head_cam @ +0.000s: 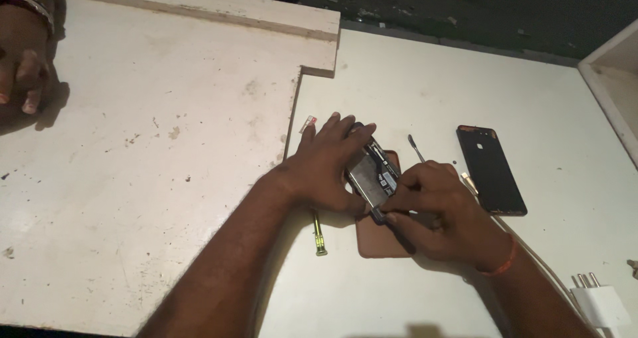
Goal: The person repairs a smartphone at a workbench, holding the opened phone steady with one hand while using a screwdriver and a pry tool to work on internal components. They reposition the phone on a brown case and continue prying and unscrewing parts of the device.
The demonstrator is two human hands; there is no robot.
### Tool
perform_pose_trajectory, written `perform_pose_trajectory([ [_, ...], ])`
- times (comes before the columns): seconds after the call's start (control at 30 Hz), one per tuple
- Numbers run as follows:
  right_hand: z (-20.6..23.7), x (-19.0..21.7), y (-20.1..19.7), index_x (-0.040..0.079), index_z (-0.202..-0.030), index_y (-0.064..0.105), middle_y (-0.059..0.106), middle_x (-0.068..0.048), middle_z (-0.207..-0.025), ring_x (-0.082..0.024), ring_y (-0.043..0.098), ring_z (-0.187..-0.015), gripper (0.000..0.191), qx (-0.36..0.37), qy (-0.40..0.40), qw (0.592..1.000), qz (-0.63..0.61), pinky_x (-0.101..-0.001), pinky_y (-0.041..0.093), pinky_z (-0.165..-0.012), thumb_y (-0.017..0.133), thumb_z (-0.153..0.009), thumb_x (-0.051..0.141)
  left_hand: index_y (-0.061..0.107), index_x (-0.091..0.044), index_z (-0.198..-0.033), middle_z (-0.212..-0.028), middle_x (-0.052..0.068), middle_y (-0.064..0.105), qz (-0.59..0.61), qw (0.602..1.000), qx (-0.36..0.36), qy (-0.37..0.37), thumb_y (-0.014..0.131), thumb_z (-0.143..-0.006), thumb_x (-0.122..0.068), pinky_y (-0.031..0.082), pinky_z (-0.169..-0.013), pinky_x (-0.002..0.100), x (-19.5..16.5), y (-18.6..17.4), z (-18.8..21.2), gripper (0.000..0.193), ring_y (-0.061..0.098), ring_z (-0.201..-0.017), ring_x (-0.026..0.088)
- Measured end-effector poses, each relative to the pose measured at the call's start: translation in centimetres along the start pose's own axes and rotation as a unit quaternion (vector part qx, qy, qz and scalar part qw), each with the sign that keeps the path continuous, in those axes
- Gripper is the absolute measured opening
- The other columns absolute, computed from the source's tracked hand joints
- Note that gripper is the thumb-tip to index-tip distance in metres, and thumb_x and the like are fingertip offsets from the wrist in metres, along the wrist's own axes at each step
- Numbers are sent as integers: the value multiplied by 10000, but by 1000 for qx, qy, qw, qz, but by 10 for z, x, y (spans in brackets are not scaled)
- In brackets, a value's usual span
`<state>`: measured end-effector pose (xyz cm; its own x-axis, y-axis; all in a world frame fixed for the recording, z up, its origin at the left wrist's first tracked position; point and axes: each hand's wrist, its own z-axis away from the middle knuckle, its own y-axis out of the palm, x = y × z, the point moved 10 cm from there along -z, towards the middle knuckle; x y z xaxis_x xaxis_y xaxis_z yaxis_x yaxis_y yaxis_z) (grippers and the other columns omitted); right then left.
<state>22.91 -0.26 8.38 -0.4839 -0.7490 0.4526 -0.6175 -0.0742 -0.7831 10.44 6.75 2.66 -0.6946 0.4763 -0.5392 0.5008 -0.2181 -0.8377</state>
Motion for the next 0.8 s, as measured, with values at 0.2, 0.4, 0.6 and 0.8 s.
perform_pose_trajectory([
  [0.2, 0, 5, 1, 175, -874, 821, 655, -24, -854, -209, 622, -855, 145, -3, 25, 1000, 14, -377, 439, -816, 818, -729, 162, 297, -135, -1595, -1623, 282, 269, 3, 1000, 1, -2, 882, -504, -470, 8, -1226, 630, 0, 0, -1, 1283, 107, -1556, 475],
  [0.4, -3, 21, 1, 143, -921, 807, 647, -46, -889, -226, 611, -864, 173, 5, -24, 999, 41, -385, 437, -828, 786, -752, 165, 296, -139, -1595, -1625, 273, 273, -4, 1000, 1, 1, 881, -507, -487, 16, -1230, 624, -1, -2, -1, 1283, 116, -1555, 472],
  [0.6, -3, 22, 4, 127, -926, 810, 643, -52, -877, -216, 606, -822, 173, 9, -27, 998, 47, -391, 438, -808, 791, -759, 169, 294, -134, -1596, -1625, 276, 267, -7, 1000, 0, -4, 883, -520, -489, 12, -1233, 616, -4, -4, 2, 1278, 107, -1559, 464],
  [0.8, -1, 16, 7, 111, -936, 818, 653, -48, -856, -215, 599, -796, 188, 13, 2, 1000, 17, -378, 445, -781, 819, -750, 146, 295, -133, -1594, -1628, 274, 261, 3, 1000, 9, -11, 875, -506, -463, 8, -1233, 601, -7, -7, 3, 1277, 99, -1561, 455],
])
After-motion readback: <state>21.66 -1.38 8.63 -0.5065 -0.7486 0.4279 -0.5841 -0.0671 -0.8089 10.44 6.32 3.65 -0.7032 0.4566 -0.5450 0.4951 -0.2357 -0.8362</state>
